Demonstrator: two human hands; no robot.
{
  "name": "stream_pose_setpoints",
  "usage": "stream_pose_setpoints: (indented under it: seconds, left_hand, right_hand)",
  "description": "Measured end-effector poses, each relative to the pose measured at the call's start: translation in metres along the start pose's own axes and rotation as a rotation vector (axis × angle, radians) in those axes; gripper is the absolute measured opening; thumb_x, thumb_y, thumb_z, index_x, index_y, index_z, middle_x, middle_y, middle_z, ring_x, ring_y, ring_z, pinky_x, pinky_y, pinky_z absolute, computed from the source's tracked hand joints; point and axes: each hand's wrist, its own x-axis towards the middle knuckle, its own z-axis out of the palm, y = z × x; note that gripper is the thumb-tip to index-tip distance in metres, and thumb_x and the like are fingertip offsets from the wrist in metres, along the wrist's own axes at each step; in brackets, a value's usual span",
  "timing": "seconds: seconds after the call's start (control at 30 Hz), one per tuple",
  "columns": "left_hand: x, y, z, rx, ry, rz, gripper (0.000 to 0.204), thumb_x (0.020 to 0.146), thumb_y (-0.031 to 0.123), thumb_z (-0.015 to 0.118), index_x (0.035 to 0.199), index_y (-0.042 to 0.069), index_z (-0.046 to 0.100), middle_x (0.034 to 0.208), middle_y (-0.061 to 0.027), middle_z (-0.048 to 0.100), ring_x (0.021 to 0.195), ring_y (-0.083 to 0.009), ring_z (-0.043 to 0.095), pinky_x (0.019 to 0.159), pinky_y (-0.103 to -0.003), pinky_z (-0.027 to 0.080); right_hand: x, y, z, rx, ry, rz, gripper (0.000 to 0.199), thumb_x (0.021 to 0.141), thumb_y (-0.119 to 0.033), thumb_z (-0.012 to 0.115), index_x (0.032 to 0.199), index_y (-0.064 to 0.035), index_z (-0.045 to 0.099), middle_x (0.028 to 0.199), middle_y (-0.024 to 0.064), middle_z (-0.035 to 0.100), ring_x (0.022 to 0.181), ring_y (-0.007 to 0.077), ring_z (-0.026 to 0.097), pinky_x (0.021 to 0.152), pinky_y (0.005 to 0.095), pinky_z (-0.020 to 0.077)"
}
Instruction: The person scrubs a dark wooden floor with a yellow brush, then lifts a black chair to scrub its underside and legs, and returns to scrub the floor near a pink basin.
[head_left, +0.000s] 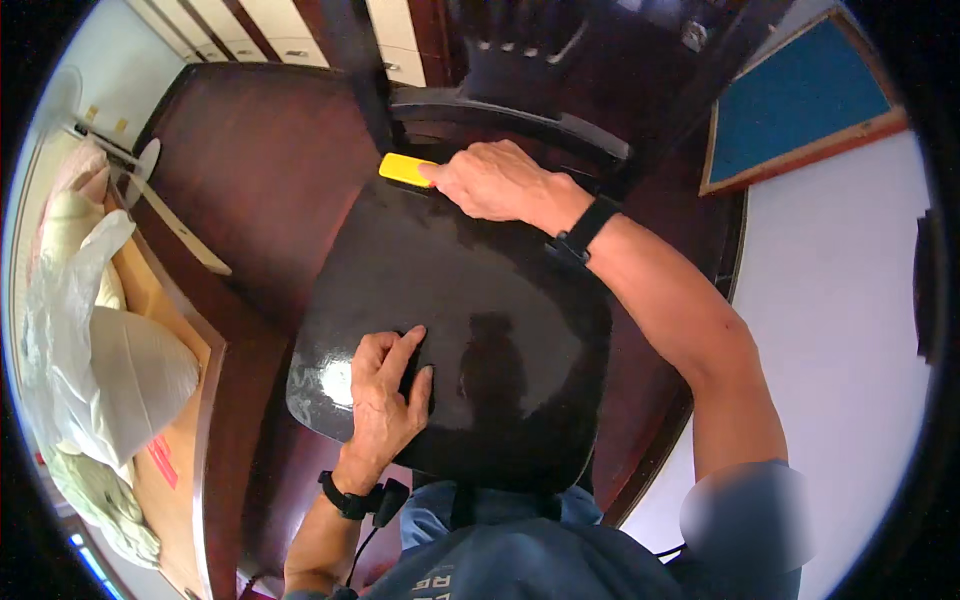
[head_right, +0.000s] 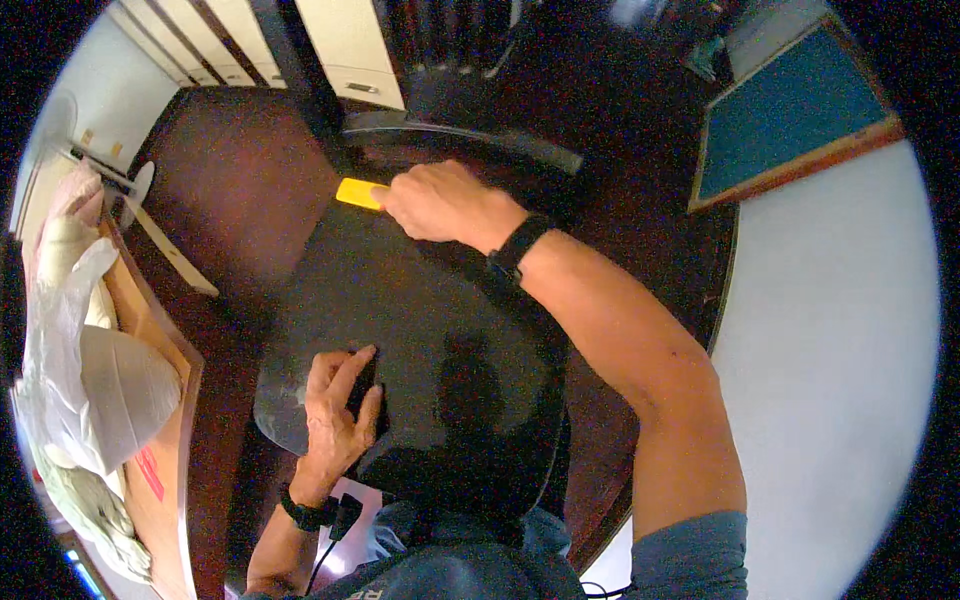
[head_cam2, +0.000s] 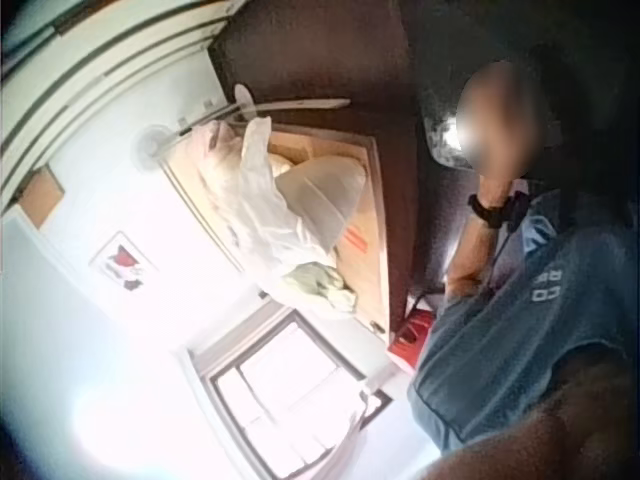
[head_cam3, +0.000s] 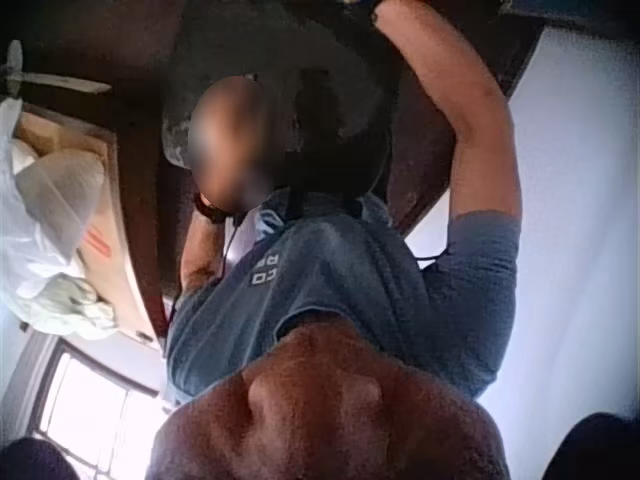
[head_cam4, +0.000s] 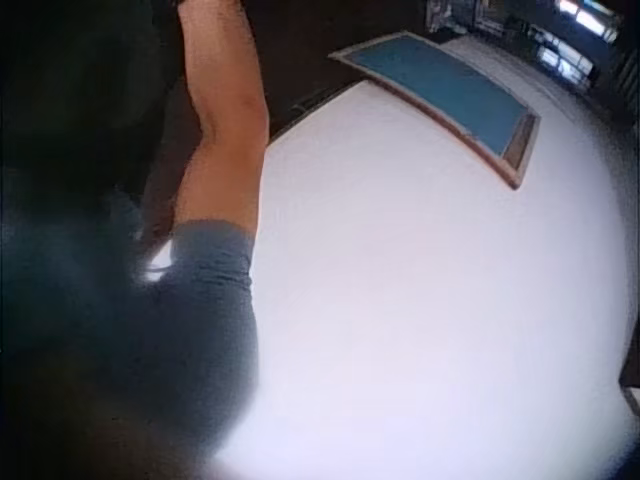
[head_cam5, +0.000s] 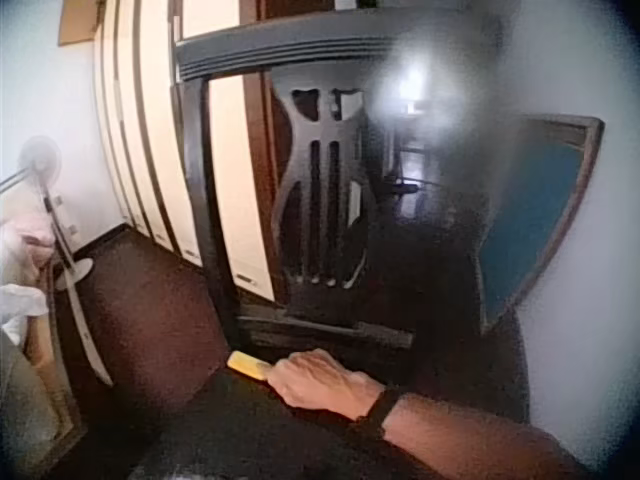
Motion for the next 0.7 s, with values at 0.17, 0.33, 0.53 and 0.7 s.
stream_pose_setpoints:
  seconds: [0.17,0.33,0.53,0.7]
  left_hand:
    - [-0.014,-0.02,-0.01,-0.013,-0.015,0.014,0.052,0.079,0.004,0.076,0.13,0.003,0.067,0.11,-0.0188,0.059,0.101,-0.0363,0.06,0.09,-0.043,0.051]
    - [-0.005,-0.016,-0.003,-0.001,-0.009,0.011,0.054,0.078,0.006,0.078,0.131,0.004,0.067,0.11,-0.018,0.06,0.099,-0.0353,0.059,0.089,-0.043,0.05]
    - [-0.01,-0.022,-0.006,-0.031,-0.018,-0.018,0.052,0.078,0.008,0.079,0.129,0.004,0.069,0.11,-0.0172,0.061,0.1,-0.0351,0.059,0.089,-0.044,0.049]
    - [-0.006,-0.017,-0.009,-0.055,-0.018,-0.007,0.053,0.076,0.011,0.081,0.128,0.004,0.069,0.111,-0.0163,0.061,0.101,-0.0344,0.059,0.089,-0.044,0.048]
  right_hand:
    - [0.015,-0.007,-0.001,-0.085,-0.092,0.008,0.028,0.104,-0.027,0.052,0.1,-0.0132,0.076,0.078,0.0174,0.073,0.071,0.0398,0.073,0.062,0.0535,0.0583]
    - [0.059,-0.007,0.013,-0.095,-0.076,-0.011,0.024,0.101,-0.026,0.057,0.111,-0.0145,0.075,0.084,0.0165,0.074,0.076,0.0387,0.074,0.062,0.0538,0.0583]
    - [0.021,-0.008,0.006,0.038,-0.136,0.113,0.029,0.105,-0.023,0.054,0.129,-0.0181,0.069,0.081,0.0222,0.068,0.072,0.0435,0.067,0.064,0.0546,0.0503]
    - [-0.035,-0.026,-0.048,0.003,0.223,0.289,0.03,0.101,-0.024,0.062,0.127,-0.0133,0.073,0.08,0.025,0.066,0.072,0.0416,0.068,0.066,0.0481,0.0531]
